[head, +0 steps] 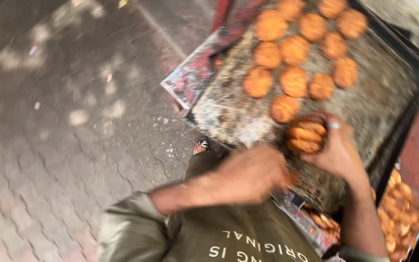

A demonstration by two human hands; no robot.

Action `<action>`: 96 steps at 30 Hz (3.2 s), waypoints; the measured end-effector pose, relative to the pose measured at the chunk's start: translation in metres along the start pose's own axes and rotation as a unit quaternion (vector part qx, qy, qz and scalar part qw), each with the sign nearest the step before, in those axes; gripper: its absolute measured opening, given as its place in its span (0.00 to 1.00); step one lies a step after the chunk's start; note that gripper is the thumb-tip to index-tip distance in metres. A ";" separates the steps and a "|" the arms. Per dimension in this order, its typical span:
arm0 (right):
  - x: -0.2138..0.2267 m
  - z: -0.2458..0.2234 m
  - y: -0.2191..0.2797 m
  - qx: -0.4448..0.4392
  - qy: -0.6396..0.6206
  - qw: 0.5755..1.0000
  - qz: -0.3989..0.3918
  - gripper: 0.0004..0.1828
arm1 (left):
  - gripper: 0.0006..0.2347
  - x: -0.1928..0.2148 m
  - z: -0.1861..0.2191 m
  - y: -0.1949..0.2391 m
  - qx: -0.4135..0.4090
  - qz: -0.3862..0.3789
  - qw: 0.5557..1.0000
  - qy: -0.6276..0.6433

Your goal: The person moves various pastries between metal trays by hand, stacking small ring-shaped pastries and arranging larger flat pastries into organized rows.

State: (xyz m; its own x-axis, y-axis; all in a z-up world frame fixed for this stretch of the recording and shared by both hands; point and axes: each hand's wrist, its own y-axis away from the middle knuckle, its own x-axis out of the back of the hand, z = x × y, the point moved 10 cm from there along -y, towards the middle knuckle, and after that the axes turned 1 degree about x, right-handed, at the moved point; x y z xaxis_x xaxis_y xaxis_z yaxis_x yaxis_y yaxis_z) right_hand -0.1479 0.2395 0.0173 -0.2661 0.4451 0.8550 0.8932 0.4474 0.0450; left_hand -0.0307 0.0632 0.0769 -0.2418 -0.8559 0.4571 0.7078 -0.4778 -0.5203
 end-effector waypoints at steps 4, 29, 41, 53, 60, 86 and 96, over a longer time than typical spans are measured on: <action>-0.017 -0.012 -0.018 -0.026 -0.227 0.972 -0.054 0.58 | 0.24 0.070 -0.076 -0.063 0.104 0.033 0.965 -0.240; -0.022 0.006 -0.098 -0.123 0.136 0.977 -0.108 0.76 | 0.44 0.071 -0.235 -0.186 0.315 -0.307 0.810 -0.389; -0.027 -0.068 -0.004 0.125 0.162 0.960 0.190 0.46 | 0.46 0.024 -0.182 -0.096 0.121 -0.142 0.978 -0.099; -0.039 -0.044 0.025 0.079 -0.156 0.983 0.060 0.91 | 0.08 -0.060 -0.215 -0.119 0.230 0.035 0.951 0.206; -0.021 -0.030 0.054 0.080 -0.161 0.976 0.125 0.84 | 0.10 -0.087 -0.178 -0.127 0.167 0.011 0.979 0.119; 0.054 0.099 0.216 0.000 -0.373 0.853 0.364 0.74 | 0.12 -0.217 -0.047 -0.244 0.063 -0.075 0.983 0.157; 0.011 0.317 0.443 -0.145 -0.459 0.753 0.448 0.62 | 0.09 -0.626 -0.084 -0.231 0.231 -0.237 0.881 0.337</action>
State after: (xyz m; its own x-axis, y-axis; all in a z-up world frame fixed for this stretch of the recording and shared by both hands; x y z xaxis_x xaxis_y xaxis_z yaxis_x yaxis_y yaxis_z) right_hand 0.1300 0.6884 -0.1172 0.4701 0.8766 -0.1025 0.8701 -0.4798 -0.1127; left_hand -0.0988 0.6927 -0.1499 -0.8126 -0.5787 -0.0691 0.5778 -0.8154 0.0346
